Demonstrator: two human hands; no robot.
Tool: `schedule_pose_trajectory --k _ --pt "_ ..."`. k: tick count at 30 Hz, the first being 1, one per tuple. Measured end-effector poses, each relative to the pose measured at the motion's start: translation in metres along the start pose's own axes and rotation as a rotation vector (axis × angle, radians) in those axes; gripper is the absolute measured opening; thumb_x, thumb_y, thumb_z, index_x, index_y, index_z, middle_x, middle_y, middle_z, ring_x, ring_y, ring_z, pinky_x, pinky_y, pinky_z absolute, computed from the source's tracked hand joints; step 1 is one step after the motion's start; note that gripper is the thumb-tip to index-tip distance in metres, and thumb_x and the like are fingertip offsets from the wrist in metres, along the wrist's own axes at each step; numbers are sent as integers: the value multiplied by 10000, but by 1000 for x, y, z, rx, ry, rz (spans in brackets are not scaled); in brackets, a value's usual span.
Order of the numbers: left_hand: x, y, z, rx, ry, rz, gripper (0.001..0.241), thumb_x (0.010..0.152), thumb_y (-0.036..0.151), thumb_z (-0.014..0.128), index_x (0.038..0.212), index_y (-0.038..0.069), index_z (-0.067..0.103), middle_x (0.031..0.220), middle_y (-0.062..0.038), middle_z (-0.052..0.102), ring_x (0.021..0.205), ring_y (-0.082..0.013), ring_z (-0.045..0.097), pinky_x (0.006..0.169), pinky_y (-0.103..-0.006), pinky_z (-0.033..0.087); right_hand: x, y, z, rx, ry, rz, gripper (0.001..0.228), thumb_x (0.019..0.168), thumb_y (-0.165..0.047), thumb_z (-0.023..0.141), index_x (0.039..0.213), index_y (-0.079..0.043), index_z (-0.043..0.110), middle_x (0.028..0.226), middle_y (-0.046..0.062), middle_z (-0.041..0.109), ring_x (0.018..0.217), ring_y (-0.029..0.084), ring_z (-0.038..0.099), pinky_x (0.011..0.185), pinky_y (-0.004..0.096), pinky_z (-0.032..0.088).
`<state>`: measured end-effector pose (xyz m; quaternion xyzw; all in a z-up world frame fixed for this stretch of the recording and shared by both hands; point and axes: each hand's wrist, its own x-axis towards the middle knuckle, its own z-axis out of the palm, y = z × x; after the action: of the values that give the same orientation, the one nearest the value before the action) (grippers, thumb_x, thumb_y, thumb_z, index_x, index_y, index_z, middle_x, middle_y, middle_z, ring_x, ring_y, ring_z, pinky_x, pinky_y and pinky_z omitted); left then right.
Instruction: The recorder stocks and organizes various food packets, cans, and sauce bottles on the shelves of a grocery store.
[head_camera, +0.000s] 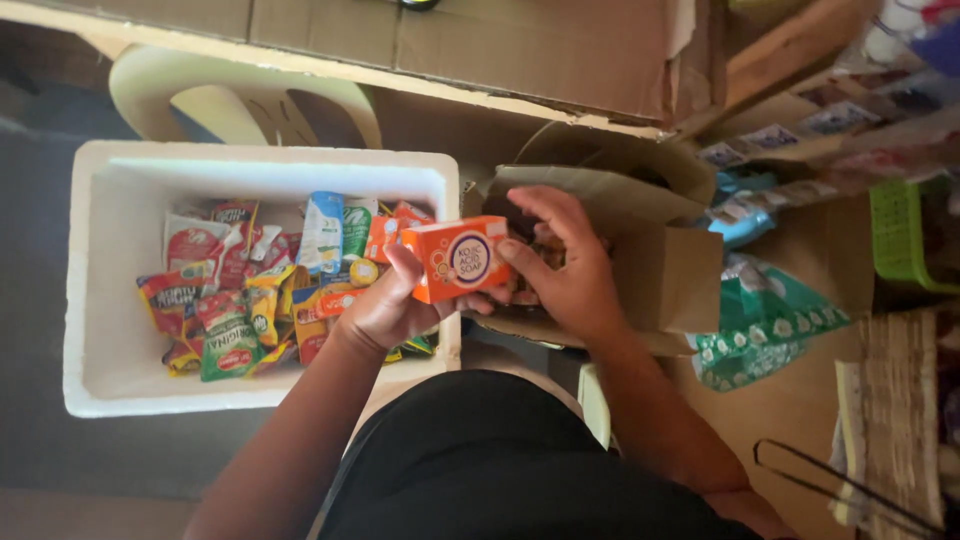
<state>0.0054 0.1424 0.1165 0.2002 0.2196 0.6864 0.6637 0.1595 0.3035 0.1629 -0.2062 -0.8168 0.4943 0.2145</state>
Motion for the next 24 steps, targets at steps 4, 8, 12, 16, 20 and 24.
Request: schedule_pose_trajectory --k 4,8,12,16,20,24 --pt "-4 -2 4 8 -19 -12 1170 757 845 607 1519 -27 434 1339 -182 645 1194 -326 664 974 -419 556 7 -4 -12 236 -183 75 499 953 -83 730 1422 -33 566 1404 101 587 1262 171 591 1048 291 496" --pt "12 -8 -6 110 112 -66 995 859 744 554 1447 -55 473 1281 -184 674 1119 -328 710 923 -413 600 18 -1 -21 207 -338 340 509 905 -105 773 1395 -76 637 1194 156 652 1047 217 628 939 339 515" --pt "44 -8 -17 368 449 -34 686 993 455 592 1426 -72 514 1266 -159 700 1084 -271 730 937 -382 618 39 21 -35 -69 -179 -59 454 861 -61 799 1286 -39 640 1254 110 670 1192 219 651 1017 359 523" --pt "101 25 1 499 430 101 653 1004 305 651 1514 -35 425 1301 -131 680 1148 -201 684 957 -349 587 87 23 -61 -191 -34 -144 442 877 -50 800 1287 -45 634 1242 112 683 1188 236 669 1015 364 531" --pt "167 33 -1 581 252 273 724 1012 181 673 1611 7 306 1371 -100 621 1222 -169 622 1024 -310 517 130 44 -81 -545 136 -351 489 855 -8 811 1300 -50 612 1246 150 674 1208 359 628 1030 450 502" --pt "242 30 -31 800 428 194 783 903 209 668 1550 57 253 1329 -151 643 1071 -275 709 871 -412 585 174 94 -89 -609 157 -346 489 849 -44 840 1272 -63 595 1227 147 676 1169 390 614 992 476 494"
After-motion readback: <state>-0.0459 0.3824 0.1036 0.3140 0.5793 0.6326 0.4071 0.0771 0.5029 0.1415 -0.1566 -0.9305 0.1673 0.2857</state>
